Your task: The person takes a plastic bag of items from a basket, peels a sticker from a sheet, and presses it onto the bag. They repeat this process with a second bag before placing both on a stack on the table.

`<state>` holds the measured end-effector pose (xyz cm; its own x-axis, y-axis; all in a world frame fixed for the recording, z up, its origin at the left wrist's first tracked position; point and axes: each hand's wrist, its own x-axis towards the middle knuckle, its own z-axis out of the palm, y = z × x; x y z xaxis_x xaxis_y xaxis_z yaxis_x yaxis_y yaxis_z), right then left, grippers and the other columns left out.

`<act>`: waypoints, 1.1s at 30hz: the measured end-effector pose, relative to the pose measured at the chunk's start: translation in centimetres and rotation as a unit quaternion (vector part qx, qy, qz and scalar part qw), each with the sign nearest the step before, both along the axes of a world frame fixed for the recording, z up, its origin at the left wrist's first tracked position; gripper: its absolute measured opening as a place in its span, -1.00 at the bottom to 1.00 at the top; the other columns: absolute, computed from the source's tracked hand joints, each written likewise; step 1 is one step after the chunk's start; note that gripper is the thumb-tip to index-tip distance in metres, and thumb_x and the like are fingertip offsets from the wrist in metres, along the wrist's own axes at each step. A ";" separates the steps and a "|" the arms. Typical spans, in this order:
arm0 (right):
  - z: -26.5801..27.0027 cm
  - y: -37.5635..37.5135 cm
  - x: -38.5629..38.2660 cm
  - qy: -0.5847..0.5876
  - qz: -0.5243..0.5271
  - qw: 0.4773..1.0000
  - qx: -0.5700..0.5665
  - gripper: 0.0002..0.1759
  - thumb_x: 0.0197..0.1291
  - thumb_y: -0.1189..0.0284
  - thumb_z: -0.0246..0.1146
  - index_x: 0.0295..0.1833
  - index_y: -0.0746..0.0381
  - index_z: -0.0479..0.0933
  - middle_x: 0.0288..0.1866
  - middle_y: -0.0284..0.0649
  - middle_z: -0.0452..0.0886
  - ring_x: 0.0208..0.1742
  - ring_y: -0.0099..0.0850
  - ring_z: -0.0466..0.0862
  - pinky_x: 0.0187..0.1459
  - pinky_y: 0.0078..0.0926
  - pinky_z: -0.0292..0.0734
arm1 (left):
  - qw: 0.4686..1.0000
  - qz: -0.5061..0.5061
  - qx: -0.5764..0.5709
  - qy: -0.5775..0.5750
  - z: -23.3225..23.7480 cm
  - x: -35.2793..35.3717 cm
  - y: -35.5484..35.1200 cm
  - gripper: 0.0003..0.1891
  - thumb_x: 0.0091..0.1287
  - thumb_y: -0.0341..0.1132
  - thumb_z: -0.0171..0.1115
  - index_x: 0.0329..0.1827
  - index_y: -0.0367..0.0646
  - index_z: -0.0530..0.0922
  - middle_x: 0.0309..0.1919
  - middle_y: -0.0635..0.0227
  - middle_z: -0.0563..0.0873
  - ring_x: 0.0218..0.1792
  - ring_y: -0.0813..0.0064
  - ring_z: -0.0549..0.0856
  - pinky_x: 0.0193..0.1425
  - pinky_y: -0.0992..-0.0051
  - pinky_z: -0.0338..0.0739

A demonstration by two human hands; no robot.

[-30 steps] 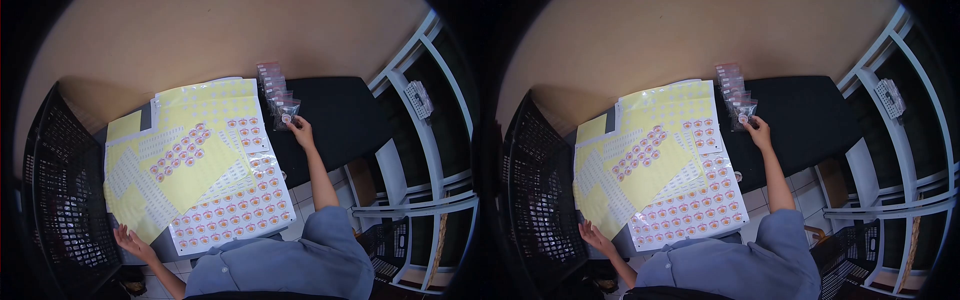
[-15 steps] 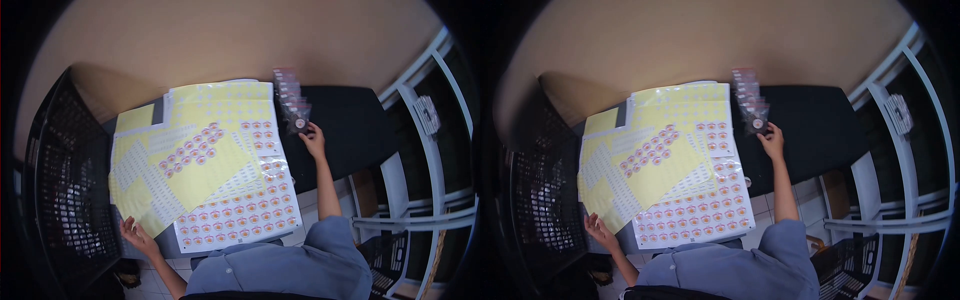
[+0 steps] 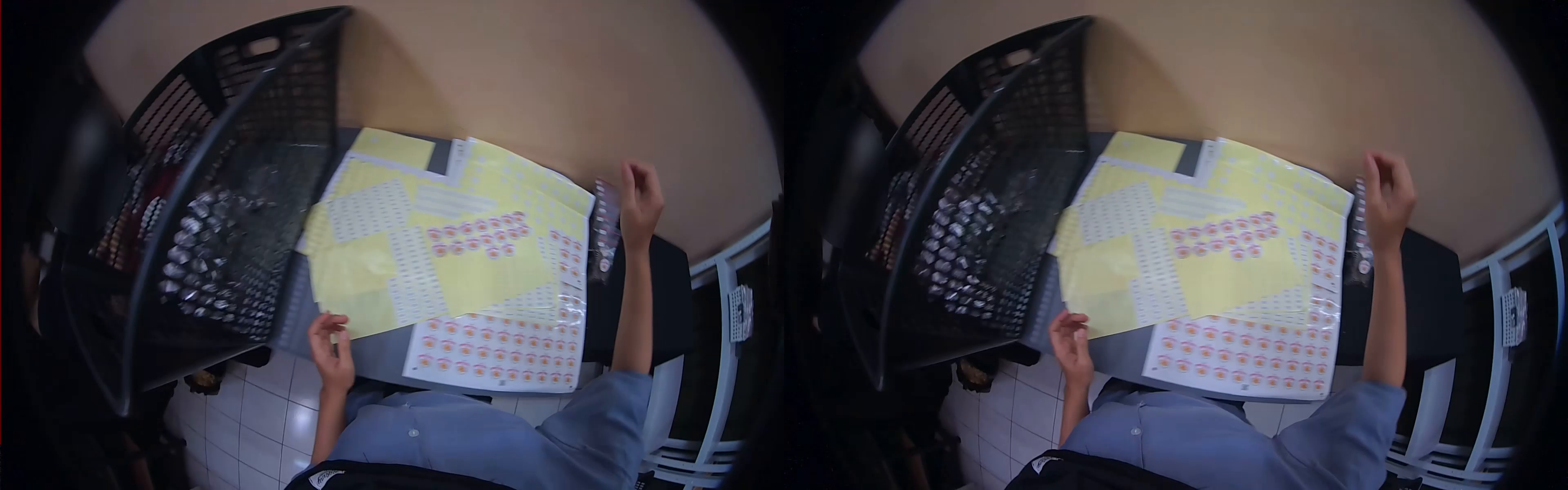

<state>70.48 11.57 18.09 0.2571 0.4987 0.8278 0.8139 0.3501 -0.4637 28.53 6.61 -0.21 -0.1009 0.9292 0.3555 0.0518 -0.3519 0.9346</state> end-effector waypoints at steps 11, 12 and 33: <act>20.3 14.1 -37.4 -0.489 0.216 0.845 -0.009 -0.79 0.02 0.44 0.12 -0.27 0.35 0.54 -0.33 -0.10 0.61 -0.36 -0.30 0.62 -0.34 -0.39 0.53 | 0.989 0.019 -0.057 0.137 -0.6 -17.2 -4.3 -0.80 0.16 -0.53 0.06 -0.14 -0.29 0.39 -0.37 0.33 0.58 -0.30 0.55 0.55 -0.17 0.54 0.41; 21.0 14.8 -40.3 -0.524 0.205 0.827 -0.013 -0.78 -0.03 0.45 0.13 -0.29 0.35 0.53 -0.33 -0.08 0.61 -0.34 -0.25 0.61 -0.33 -0.32 0.51 | 0.985 0.028 -0.065 0.155 -2.5 -19.3 -4.9 -0.72 0.18 -0.47 0.07 -0.04 -0.26 0.35 -0.26 0.26 0.56 -0.21 0.41 0.53 -0.09 0.46 0.37; -2.6 33.4 -52.5 -0.454 0.023 0.666 -0.592 -0.33 0.06 -0.10 0.04 0.14 0.16 0.38 0.19 -0.17 0.36 0.20 -0.20 0.35 0.10 -0.24 0.33 | 0.933 0.172 -0.286 0.136 -1.6 -28.8 -5.8 -0.79 0.16 -0.47 0.07 -0.14 -0.28 0.40 -0.34 0.15 0.60 -0.27 0.29 0.58 -0.16 0.41 0.40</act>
